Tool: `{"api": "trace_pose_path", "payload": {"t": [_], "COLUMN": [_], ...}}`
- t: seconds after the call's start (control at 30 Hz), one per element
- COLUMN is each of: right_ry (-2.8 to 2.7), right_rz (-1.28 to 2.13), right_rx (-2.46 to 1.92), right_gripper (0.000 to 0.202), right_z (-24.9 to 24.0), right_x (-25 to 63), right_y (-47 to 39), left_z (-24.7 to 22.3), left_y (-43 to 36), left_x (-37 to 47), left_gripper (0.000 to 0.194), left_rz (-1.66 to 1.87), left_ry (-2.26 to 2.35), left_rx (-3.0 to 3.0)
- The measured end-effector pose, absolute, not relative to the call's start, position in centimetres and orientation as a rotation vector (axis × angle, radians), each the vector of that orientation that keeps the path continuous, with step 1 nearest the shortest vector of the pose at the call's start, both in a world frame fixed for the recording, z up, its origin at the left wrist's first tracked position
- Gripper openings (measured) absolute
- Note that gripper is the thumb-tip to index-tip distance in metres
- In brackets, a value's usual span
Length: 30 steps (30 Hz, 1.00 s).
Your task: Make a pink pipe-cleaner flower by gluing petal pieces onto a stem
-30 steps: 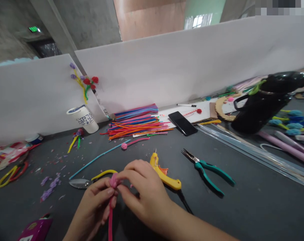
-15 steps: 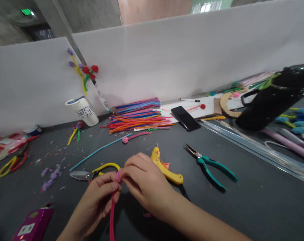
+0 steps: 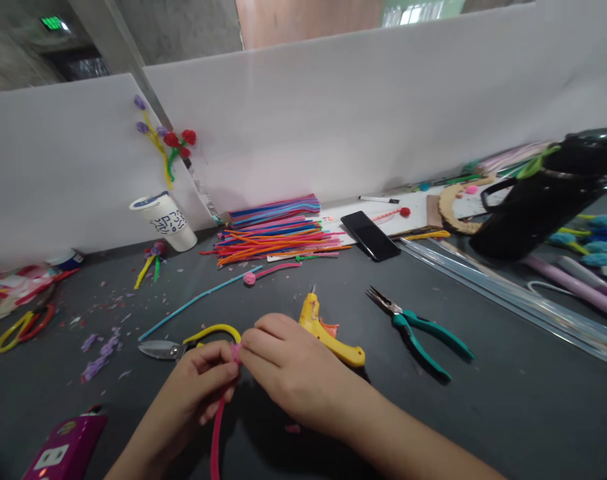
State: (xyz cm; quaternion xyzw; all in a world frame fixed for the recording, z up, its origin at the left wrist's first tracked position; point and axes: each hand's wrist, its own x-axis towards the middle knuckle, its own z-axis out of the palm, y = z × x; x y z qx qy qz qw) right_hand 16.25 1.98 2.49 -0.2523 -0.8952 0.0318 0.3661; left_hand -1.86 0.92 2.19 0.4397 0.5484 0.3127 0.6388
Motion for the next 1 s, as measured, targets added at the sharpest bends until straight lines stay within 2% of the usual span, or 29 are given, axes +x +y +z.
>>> {"api": "trace_pose_path", "payload": {"t": [0.1, 0.4, 0.8, 1.0], "right_ry": [-2.352, -2.538, -2.557, -2.566], "right_rz": [-0.001, -0.168, -0.185, -0.180], "right_rx": [-0.648, -0.587, -0.596, -0.586], "right_gripper": [0.035, 0.013, 0.025, 0.016], "right_z": [2.60, 1.97, 2.07, 2.00], "right_x": [16.34, 16.48, 15.94, 15.96], "right_y": [2.04, 2.12, 1.84, 2.06], "left_z": [2.06, 2.23, 2.25, 2.19], "left_y": [1.08, 1.29, 1.64, 1.60], "left_x": [-1.98, -2.33, -2.24, -2.11], "left_gripper": [0.018, 0.019, 0.012, 0.013], "left_rz": [0.687, 0.646, 0.693, 0.711], "left_ry": [1.253, 1.236, 1.161, 1.159], "left_rx": [1.040, 1.088, 1.083, 1.074]}}
